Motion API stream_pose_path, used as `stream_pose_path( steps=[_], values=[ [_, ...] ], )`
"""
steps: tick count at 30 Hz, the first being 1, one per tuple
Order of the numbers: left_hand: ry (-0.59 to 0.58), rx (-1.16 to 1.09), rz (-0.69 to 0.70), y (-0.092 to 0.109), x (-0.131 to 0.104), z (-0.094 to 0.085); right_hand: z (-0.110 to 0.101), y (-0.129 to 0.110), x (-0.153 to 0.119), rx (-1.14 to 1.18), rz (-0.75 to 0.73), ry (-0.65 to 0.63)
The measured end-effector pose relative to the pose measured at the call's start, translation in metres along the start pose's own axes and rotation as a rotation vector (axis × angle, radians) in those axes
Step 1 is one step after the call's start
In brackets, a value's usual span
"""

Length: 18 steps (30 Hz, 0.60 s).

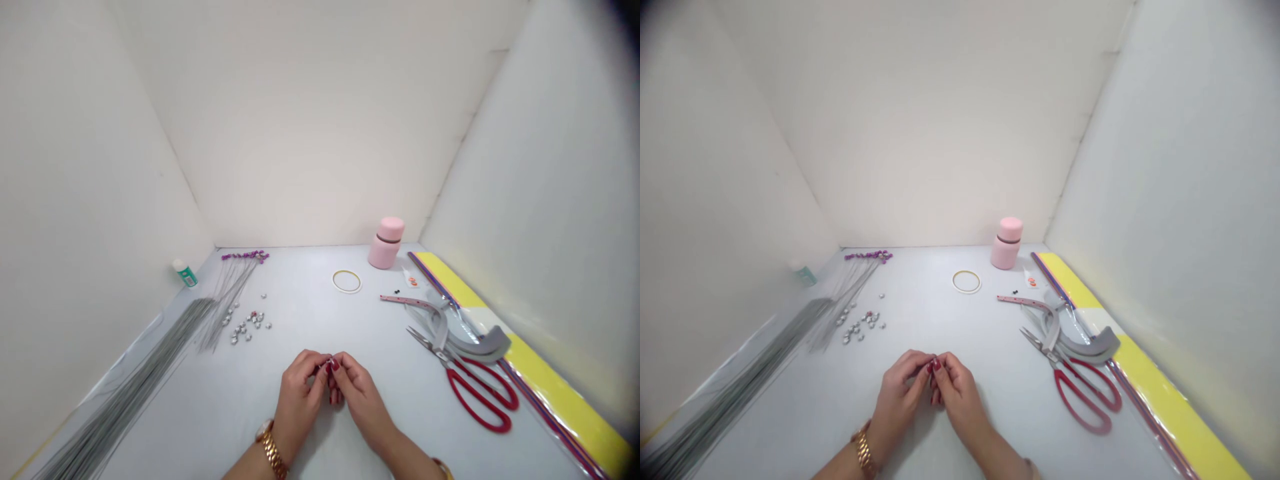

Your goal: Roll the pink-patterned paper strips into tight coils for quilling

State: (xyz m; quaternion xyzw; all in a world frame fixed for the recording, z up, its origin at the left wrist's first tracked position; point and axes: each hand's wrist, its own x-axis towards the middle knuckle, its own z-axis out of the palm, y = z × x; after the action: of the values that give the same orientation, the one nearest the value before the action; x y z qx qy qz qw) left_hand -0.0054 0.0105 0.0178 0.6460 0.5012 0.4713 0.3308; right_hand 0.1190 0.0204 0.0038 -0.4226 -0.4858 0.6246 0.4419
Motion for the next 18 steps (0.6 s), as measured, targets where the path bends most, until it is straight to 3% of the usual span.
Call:
stream_pose_path(
  steps=[7,18],
  values=[
    [-0.022,-0.029,0.008,-0.0028,-0.0009,0.0009,0.0005,0.0035,-0.0005,-0.194,-0.077,0.019],
    [-0.002,-0.055,0.006,-0.0057,-0.0024,0.0048,-0.0036,0.0078,-0.0011,-0.313,-0.139,0.073]
  ],
)
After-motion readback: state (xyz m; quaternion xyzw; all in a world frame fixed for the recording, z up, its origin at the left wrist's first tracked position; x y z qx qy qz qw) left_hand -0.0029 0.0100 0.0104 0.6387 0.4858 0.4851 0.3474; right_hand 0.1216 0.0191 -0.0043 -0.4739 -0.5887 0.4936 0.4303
